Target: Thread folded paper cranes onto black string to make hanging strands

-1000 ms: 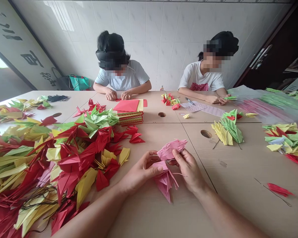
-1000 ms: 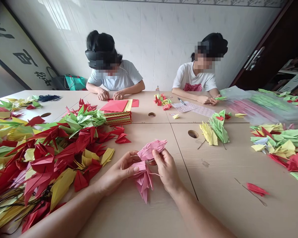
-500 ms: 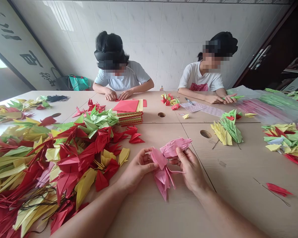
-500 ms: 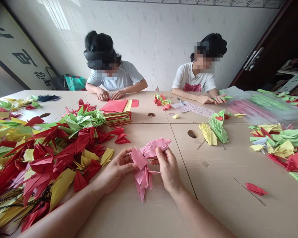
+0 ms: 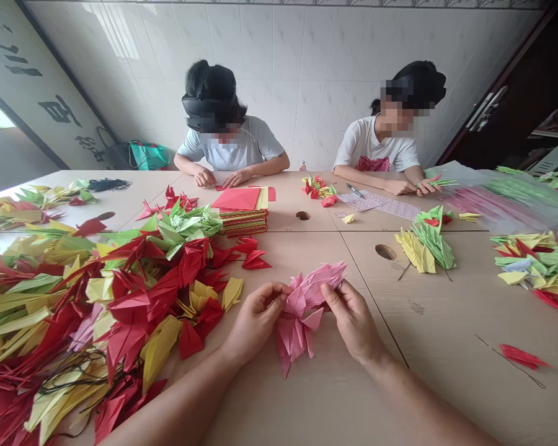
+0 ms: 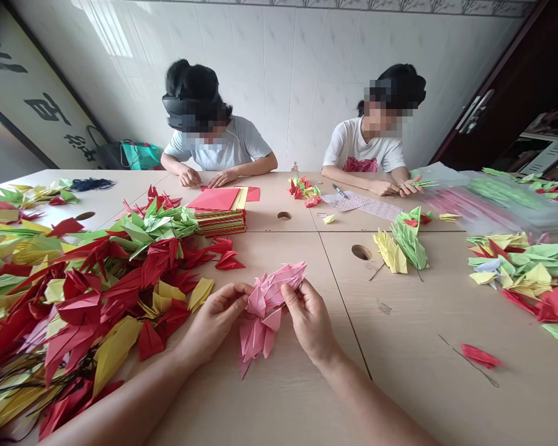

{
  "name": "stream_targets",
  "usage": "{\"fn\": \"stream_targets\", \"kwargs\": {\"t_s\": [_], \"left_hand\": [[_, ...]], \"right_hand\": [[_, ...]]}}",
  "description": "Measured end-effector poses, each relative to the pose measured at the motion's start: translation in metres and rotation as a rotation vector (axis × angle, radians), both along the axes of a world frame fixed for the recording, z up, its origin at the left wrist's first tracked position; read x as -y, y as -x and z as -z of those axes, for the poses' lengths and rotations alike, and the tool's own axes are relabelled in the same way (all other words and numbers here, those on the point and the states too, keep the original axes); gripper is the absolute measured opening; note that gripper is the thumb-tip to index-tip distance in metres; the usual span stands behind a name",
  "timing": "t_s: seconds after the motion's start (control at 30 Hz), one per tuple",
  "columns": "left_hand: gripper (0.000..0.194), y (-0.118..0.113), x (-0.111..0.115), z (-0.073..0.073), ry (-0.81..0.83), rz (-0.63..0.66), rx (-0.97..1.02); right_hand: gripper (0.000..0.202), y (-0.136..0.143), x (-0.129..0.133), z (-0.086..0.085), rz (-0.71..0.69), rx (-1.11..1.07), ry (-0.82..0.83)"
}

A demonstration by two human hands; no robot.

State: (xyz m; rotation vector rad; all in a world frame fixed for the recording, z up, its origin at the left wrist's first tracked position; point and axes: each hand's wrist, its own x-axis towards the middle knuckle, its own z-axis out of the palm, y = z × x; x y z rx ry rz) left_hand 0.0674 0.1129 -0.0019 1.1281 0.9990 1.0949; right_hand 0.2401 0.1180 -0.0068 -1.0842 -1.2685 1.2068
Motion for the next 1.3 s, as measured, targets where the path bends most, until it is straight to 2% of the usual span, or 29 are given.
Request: {"fn": "stream_targets", "kwargs": {"t_s": [0.13,0.23,0.37,0.5,0.63,0.77,0.87,0.97,1.1,1.3], "left_hand": [[0.022,0.0011,0.0007,-0.0036,0.035,-0.005,-0.05],[0.023,0.0013,0.0017,-0.004,0.041,0.048,-0.038],[0.025,0.0004,0.002,0.0009,0.038,0.094,0.016],[0.021,-0.0005,0.0018,0.0023,0.024,0.056,0.085],[0.025,-0.001,0.0017,0.0003,0.053,0.019,0.131],[0.029,-0.0023,0.0034,0.0,0.055,0.064,0.095],[0.032,-0.002,0.005,0.0005,-0.03,0.048,-0.047],[0.041,-0.0005,0.0051,0.0018,-0.112,0.042,-0.152],[0.048,0.0018,0.0049,0.0041,-0.111,0.136,-0.123],[0.047,0.003,0.0056,-0.0005,-0.079,0.24,-0.086]], "right_hand": [[0.032,0.0003,-0.0009,-0.0015,0.02,0.045,0.002],[0.035,0.0,-0.0009,-0.0025,0.009,0.08,0.004],[0.036,0.0011,0.0,-0.002,-0.088,0.078,0.026],[0.034,0.0021,0.001,-0.0011,-0.149,0.02,0.063],[0.038,0.0025,0.0021,-0.0049,-0.214,-0.07,0.115],[0.032,0.0031,0.0035,-0.0053,-0.325,0.013,0.131],[0.033,0.0022,0.0028,-0.0007,-0.249,-0.002,0.184],[0.033,-0.0002,-0.0005,0.0024,-0.138,-0.181,0.222],[0.032,-0.003,-0.0046,0.0011,-0.083,-0.345,0.266],[0.031,-0.0044,-0.0054,-0.0003,-0.05,-0.404,0.255]]}}
